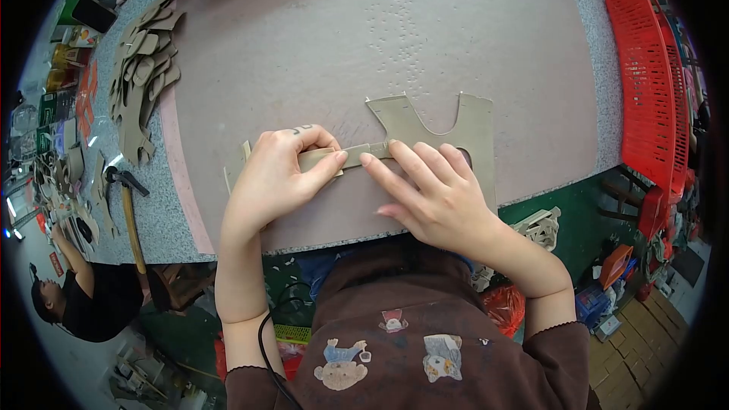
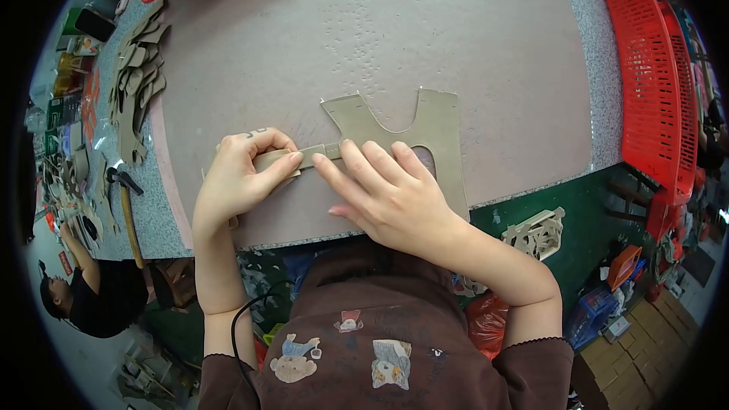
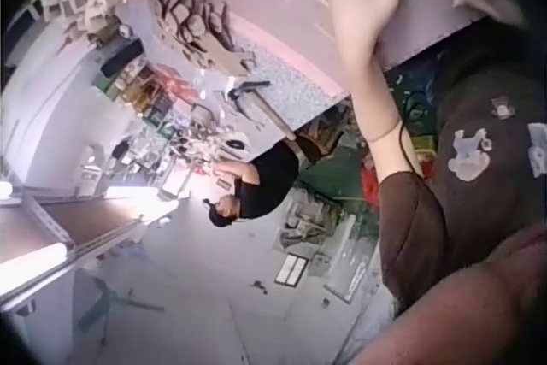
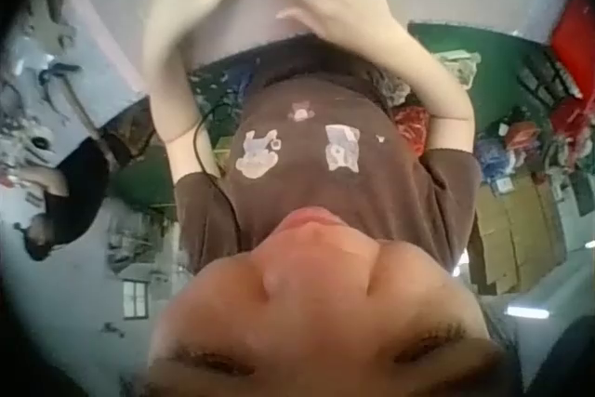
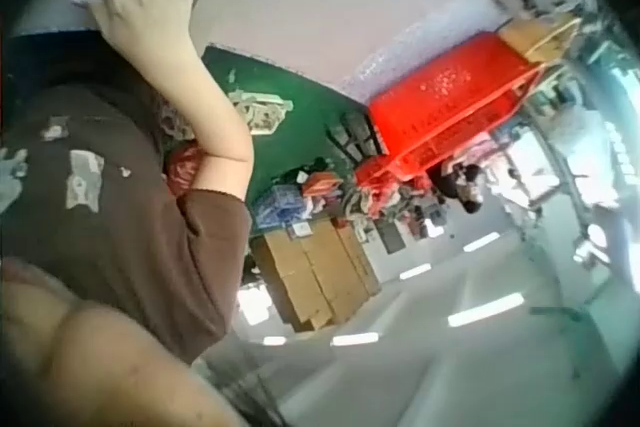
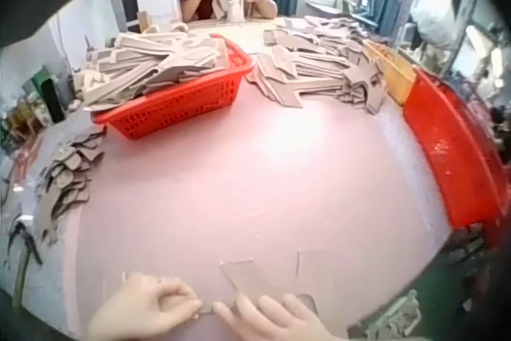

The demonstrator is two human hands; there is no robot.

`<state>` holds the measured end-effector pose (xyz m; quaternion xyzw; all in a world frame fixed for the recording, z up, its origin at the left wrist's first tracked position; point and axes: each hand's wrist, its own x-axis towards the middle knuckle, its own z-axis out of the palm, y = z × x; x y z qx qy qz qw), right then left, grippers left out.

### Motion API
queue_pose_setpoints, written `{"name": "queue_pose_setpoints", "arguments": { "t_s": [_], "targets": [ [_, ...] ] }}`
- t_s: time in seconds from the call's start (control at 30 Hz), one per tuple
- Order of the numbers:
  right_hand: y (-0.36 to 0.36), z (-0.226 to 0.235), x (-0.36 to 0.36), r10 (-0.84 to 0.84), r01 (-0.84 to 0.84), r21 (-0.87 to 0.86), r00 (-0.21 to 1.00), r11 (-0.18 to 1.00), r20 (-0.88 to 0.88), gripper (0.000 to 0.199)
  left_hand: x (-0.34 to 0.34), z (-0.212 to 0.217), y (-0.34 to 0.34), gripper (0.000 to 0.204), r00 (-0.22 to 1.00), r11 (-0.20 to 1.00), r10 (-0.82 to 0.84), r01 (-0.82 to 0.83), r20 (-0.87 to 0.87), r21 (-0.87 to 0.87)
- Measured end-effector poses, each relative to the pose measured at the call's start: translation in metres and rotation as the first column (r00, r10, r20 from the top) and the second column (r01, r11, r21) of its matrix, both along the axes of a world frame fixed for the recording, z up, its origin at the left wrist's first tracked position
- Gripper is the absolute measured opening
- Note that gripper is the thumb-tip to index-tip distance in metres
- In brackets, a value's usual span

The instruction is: Folding the edges of pre-cut leather materials for shoe assembly at a factory workbench.

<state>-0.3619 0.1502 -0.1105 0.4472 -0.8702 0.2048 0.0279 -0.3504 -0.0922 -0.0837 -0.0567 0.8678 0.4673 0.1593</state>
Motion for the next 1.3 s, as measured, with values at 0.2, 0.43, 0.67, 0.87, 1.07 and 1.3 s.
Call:
{"name": "queue_pose_setpoints", "arguments": {
  "t_s": [0.2,0.43,0.67,0.87,1.07,1.3],
  "targets": [
    [-0.011,0.000,-0.017,-0.012,0.013,-0.021,0.998,1.000,0.063,0.042,0.005,0.000,0.008,0.015,0.989,0.979,-0.026,-0.004,-0.149,-0.202],
    [0.014,0.008,-0.039,0.032,0.135,-0.319,0.883,0.938,0.468,0.033,0.025,0.019,0.005,0.018,0.946,0.991,0.001,-0.046,-0.323,-0.130],
    [0.013,0.007,-0.022,0.100,-0.057,-0.327,0.988,0.943,0.115,0.034,0.041,0.007,-0.013,0.025,0.981,0.993,0.118,-0.117,-0.152,0.015],
    [-0.016,-0.003,-0.010,0.119,-0.116,-0.085,0.993,0.990,0.021,0.036,0.054,-0.010,-0.009,0.040,0.812,0.832,-0.297,-0.039,-0.503,-0.554],
    [-0.010,-0.007,-0.027,0.160,-0.147,-0.095,0.975,0.985,0.151,0.037,0.077,-0.025,0.013,0.046,0.776,0.807,-0.400,0.046,-0.488,-0.589],
    [0.033,0.027,-0.075,-0.346,0.336,0.086,0.900,0.938,0.264,0.048,0.069,-0.018,0.010,0.045,0.750,0.729,-0.472,0.035,-0.464,-0.684]
  ]
}}
